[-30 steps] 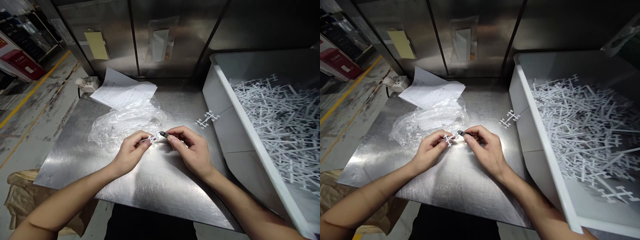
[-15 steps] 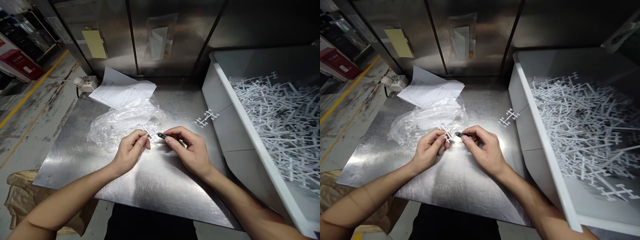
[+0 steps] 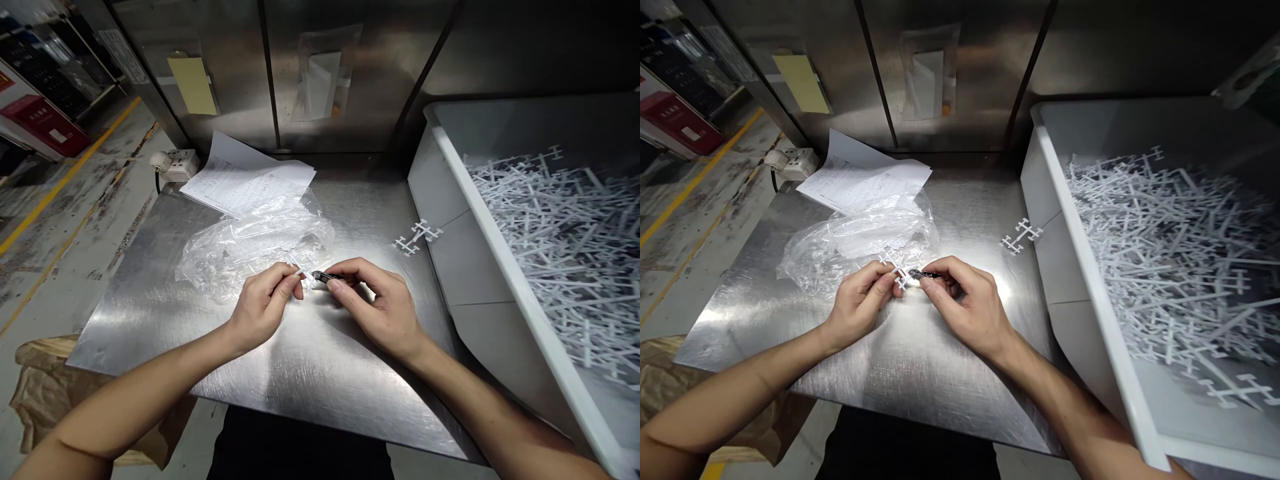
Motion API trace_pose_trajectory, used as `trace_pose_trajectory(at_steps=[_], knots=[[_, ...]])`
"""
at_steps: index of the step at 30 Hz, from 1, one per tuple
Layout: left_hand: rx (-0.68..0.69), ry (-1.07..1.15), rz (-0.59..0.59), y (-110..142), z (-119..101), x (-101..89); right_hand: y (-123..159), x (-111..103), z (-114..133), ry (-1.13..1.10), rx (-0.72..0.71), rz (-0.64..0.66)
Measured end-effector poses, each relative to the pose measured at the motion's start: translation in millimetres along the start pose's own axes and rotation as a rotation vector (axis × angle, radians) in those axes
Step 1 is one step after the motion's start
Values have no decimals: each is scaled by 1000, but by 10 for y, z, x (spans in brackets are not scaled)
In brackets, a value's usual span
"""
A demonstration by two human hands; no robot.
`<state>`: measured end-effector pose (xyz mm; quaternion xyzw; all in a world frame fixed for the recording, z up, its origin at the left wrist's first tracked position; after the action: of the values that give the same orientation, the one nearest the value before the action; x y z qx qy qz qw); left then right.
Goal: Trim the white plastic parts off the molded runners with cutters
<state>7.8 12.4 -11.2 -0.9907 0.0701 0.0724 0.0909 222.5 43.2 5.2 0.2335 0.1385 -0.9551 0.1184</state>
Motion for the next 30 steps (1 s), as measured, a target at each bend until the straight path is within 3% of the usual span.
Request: trace_pose_trajectory(at_steps=[9,19,30], knots=[[43,-140,33,1,-36,10,3,21,-65,-14,9,-8],[-107,-280,76,-3,-18,2,-28,95,-182,-145,203,117],[-137,-231,54,-13,-8,-3,-23,-18,-34,-183,107,50]])
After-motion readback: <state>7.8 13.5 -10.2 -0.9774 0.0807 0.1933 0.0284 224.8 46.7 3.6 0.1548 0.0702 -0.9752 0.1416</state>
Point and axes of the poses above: each hand's wrist, its own y-axis away from the middle knuckle, its own x-axis out of the palm, z = x × y, the point moved 3 cm from there along -y, towards the middle knuckle, and after that the axes turned 8 degrees about y, right-handed, at the moved point
